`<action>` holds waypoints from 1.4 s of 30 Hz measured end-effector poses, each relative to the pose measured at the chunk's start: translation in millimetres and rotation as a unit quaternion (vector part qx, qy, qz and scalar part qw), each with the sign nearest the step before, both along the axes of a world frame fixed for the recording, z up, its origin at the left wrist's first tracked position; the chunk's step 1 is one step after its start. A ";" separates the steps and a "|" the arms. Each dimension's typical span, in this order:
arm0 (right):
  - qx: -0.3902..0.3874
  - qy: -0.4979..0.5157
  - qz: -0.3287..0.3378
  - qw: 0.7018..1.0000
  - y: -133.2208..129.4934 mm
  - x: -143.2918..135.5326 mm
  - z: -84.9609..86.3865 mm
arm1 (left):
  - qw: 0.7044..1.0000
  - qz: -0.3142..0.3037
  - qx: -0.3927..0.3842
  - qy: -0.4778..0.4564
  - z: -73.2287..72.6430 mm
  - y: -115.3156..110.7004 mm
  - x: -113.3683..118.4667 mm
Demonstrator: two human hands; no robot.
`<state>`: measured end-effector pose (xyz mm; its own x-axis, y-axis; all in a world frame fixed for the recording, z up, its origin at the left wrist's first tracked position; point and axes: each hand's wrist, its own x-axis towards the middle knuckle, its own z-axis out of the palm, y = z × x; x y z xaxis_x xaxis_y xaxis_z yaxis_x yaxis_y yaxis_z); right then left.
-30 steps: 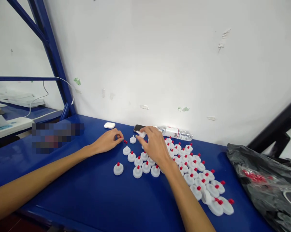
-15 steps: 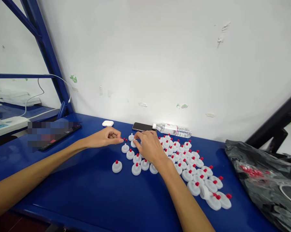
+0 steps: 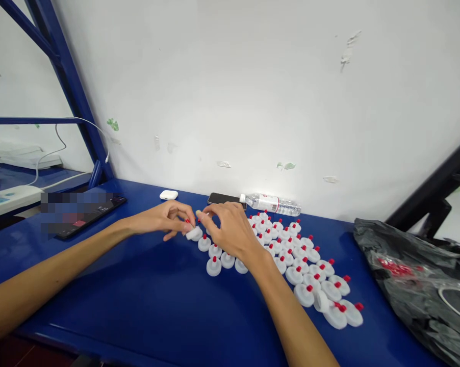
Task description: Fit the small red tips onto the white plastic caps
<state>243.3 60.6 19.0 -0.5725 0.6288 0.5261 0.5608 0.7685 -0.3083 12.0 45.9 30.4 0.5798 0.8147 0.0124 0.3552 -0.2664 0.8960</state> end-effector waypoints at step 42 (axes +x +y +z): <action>0.183 -0.017 -0.080 0.980 32.1 44.0 -0.3 | 0.932 0.213 0.251 0.152 -32.3 13.7 3.9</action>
<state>287.3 92.7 18.6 -0.5030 0.4848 0.7155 0.6879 0.7257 -0.0081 15.9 59.6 -1.8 0.2431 0.9076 0.3424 0.7420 -0.4014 0.5370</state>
